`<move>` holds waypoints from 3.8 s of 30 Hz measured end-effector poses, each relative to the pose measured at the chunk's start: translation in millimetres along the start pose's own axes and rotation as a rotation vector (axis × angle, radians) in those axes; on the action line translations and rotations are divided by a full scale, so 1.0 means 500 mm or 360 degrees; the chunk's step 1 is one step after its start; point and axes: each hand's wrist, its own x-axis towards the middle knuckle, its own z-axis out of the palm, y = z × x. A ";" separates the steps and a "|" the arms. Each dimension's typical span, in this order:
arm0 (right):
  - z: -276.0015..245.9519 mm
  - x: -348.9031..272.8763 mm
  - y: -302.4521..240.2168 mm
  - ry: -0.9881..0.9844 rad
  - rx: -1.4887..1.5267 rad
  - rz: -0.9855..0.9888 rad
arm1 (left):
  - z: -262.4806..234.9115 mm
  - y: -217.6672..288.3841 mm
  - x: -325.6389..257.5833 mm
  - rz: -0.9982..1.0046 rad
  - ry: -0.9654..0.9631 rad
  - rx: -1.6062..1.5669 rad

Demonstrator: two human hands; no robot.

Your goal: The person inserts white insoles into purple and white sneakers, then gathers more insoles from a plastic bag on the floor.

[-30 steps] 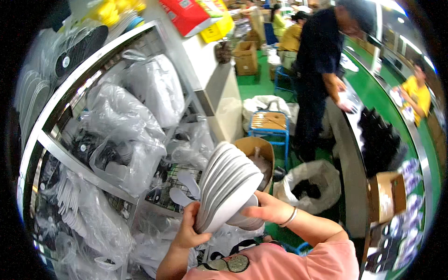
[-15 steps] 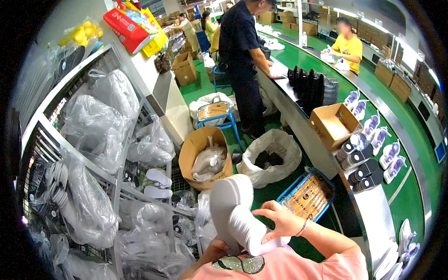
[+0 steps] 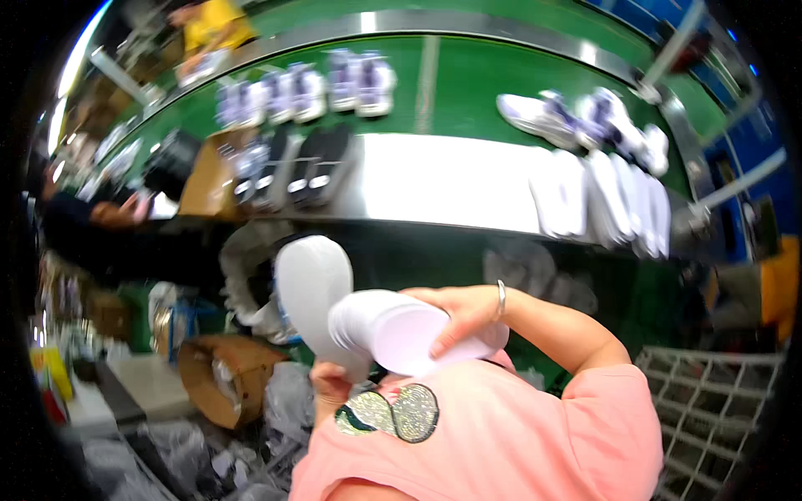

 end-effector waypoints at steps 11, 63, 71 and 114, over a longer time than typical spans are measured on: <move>-0.310 -0.118 0.164 0.2354 -0.1750 0.0682 | 0.310 -0.018 0.257 -0.0079 -0.0393 0.0236; -0.401 -0.584 0.145 0.2230 0.1330 -0.1031 | 0.790 -0.393 0.654 0.1096 -0.2330 0.2702; -0.497 -0.533 0.264 0.2360 0.1170 -0.0346 | 0.764 -0.428 0.696 0.1358 -0.2351 0.3013; -0.503 -1.091 0.499 0.3350 -0.0405 0.1526 | 0.996 -0.612 1.082 0.0543 -0.0976 0.2551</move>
